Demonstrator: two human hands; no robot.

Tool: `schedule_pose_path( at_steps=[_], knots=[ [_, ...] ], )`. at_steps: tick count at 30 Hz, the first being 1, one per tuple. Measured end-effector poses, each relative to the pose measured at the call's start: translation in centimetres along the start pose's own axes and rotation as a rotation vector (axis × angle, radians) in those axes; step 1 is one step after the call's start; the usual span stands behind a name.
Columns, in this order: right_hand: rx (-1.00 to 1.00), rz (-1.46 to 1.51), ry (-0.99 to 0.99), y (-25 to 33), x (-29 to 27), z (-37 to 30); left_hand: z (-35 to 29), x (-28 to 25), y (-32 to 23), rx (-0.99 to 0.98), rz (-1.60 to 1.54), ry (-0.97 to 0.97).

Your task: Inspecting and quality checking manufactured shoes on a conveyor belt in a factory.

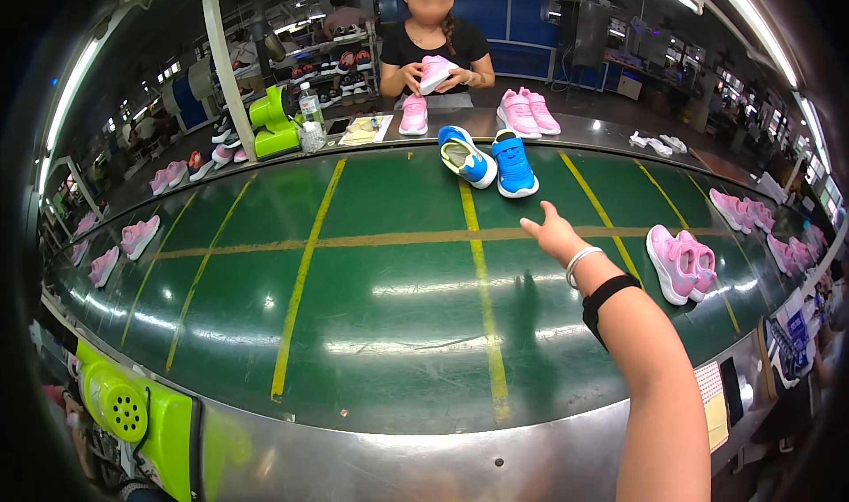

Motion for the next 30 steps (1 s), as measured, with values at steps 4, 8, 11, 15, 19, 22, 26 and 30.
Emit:
schedule_pose_path(
  at_steps=[4, 8, 11, 15, 19, 22, 26, 30],
  knots=[
    [-0.008, -0.065, 0.105, -0.2, 2.1, -0.6, 0.0, -0.1, 0.0, -0.002, -0.018, -0.01],
    [-0.049, -0.1, 0.048, 1.2, 2.4, -0.3, 0.0, -0.1, 0.1, -0.001, -0.006, -0.004],
    [-0.049, -0.119, 0.014, 1.6, 1.1, 0.2, -0.1, 0.0, 0.2, 0.0, 0.0, -0.008],
    [0.084, -0.227, -0.14, 1.4, -3.6, 1.1, -0.1, -0.1, 0.3, 0.011, -0.003, -0.014],
    [0.232, -0.301, -0.272, 1.3, -9.8, 1.5, -0.2, -0.2, 0.4, 0.007, -0.025, -0.03],
    [0.274, -0.403, -0.358, 1.9, -13.2, 1.7, -0.2, -0.1, 0.6, -0.007, -0.036, -0.033],
    [0.347, -0.464, -0.37, 1.6, -14.5, 1.0, -0.3, -0.2, 0.7, 0.0, -0.022, -0.024],
    [0.214, -0.191, -0.105, 0.0, -10.6, -3.1, -0.6, -0.2, 1.0, -0.048, -0.042, -0.03]
  ],
)
Point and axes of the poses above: each hand's wrist, its own z-axis towards the middle knuckle, its own x-axis out of the palm, y = z × x, the point moved 7 cm from there along z, towards the middle knuckle, and after that the axes turned 13 degrees about x, right-handed, at the moved point
